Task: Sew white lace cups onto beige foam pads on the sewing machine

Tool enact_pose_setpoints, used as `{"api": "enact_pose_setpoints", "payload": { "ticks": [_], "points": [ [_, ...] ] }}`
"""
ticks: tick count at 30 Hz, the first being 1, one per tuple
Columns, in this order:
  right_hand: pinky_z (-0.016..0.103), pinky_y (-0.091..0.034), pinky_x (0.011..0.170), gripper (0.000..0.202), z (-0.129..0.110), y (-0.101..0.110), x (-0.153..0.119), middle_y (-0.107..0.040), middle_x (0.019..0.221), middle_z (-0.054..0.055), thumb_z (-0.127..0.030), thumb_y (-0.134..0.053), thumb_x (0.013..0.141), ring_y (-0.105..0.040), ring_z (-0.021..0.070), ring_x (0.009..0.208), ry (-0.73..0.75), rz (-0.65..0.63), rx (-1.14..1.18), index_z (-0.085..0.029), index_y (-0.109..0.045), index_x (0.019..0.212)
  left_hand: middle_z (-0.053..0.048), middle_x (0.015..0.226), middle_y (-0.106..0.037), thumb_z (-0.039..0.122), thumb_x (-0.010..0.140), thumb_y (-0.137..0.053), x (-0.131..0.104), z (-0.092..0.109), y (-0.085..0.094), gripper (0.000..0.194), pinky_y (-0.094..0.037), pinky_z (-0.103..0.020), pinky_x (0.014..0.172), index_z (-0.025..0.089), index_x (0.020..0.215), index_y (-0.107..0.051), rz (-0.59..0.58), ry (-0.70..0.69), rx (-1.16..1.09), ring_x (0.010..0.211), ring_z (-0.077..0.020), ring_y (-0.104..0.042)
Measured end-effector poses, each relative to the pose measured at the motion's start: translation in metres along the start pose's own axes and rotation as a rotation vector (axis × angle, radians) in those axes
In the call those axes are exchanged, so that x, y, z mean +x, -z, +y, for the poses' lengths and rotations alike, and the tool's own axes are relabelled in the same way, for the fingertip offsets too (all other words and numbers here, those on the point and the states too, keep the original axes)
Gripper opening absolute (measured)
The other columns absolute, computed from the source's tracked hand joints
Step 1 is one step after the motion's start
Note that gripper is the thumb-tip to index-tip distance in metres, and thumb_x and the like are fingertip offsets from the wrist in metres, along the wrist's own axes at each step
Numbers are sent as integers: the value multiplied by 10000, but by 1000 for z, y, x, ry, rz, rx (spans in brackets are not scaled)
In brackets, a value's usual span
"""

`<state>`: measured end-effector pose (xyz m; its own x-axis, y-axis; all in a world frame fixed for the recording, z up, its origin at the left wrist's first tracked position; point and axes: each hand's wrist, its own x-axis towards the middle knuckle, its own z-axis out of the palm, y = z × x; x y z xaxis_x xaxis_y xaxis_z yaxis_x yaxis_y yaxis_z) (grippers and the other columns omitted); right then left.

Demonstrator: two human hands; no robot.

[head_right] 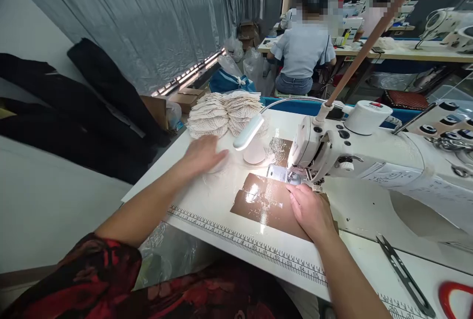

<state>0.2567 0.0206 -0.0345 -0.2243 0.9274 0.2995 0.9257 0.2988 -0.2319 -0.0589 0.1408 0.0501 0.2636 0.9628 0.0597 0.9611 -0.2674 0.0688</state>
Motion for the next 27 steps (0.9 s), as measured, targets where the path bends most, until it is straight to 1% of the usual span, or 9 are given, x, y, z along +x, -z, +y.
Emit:
{"api": "enact_pose_setpoints", "payload": {
  "ticks": [2, 4, 6, 10, 13, 17, 20, 23, 27],
  "points": [
    [328, -486, 636, 351, 0, -1, 0, -702, 911, 48, -248, -407, 931, -660, 199, 790, -10, 3, -2, -235, -691, 1137, -205, 1032, -620, 501, 851, -493, -13, -29, -5, 407, -451, -455, 845, 106, 928, -559, -92, 105, 1, 1032, -353, -556],
    [334, -485, 658, 356, -1, -1, 0, -705, 916, 49, -240, -407, 926, -658, 204, 802, -26, 1, 3, -234, -693, 1137, -110, 932, -618, 443, 847, -486, -29, -48, -15, 282, -470, -384, 790, 165, 813, -523, -131, 53, -60, 911, -267, -579],
    [335, -482, 676, 359, -2, 0, 1, -707, 936, 52, -233, -406, 926, -656, 208, 821, -45, -15, 17, -236, -693, 1141, -45, 824, -582, 429, 856, -475, -47, -51, -21, 257, -475, -335, 711, 187, 770, -475, -117, 12, -354, 787, -210, -573],
    [322, -471, 696, 348, -4, 4, 2, -711, 967, 48, -246, -423, 929, -653, 209, 851, -87, -41, 63, -247, -689, 1153, -34, 892, -620, 465, 863, -557, -69, -13, -14, 291, -496, -283, 661, 193, 953, -505, -436, -181, -1070, 789, -176, -608],
    [295, -463, 691, 319, -6, 8, 1, -715, 927, 34, -263, -432, 934, -648, 189, 828, -124, 4, 153, -247, -704, 1100, -78, 1041, -644, 394, 850, -603, -61, 35, -10, 330, -513, -289, 703, 190, 1096, -523, -657, -397, -1195, 892, -200, -631],
    [262, -436, 663, 296, -6, 14, -1, -682, 767, 18, -309, -435, 948, -616, 164, 751, -146, 75, 314, -223, -713, 893, -52, 983, -654, 301, 814, -576, -37, 90, -29, 244, -517, -311, 730, 173, 1022, -582, -471, -498, -817, 873, -210, -627],
    [251, -409, 643, 323, -6, 18, -2, -653, 714, 15, -327, -445, 950, -575, 146, 692, -116, 67, 383, -206, -673, 757, -63, 1012, -688, 213, 803, -532, -23, 110, -49, 265, -534, -333, 792, 165, 1049, -618, -337, -517, -576, 909, -224, -652],
    [252, -389, 646, 304, -7, 19, -1, -655, 718, 15, -317, -480, 937, -560, 139, 685, -18, -6, 358, -199, -668, 729, -99, 1235, -656, 174, 812, -490, -15, 106, -56, 434, -505, -352, 969, 154, 1235, -586, -290, -505, -532, 1121, -240, -627],
    [258, -371, 655, 273, -9, 19, 0, -682, 760, 17, -277, -497, 929, -576, 141, 723, 30, -81, 264, -200, -691, 752, -127, 1364, -576, 210, 814, -474, -11, 68, -41, 495, -419, -429, 1082, 134, 1294, -571, -242, -329, -519, 1256, -284, -545]
  ]
}}
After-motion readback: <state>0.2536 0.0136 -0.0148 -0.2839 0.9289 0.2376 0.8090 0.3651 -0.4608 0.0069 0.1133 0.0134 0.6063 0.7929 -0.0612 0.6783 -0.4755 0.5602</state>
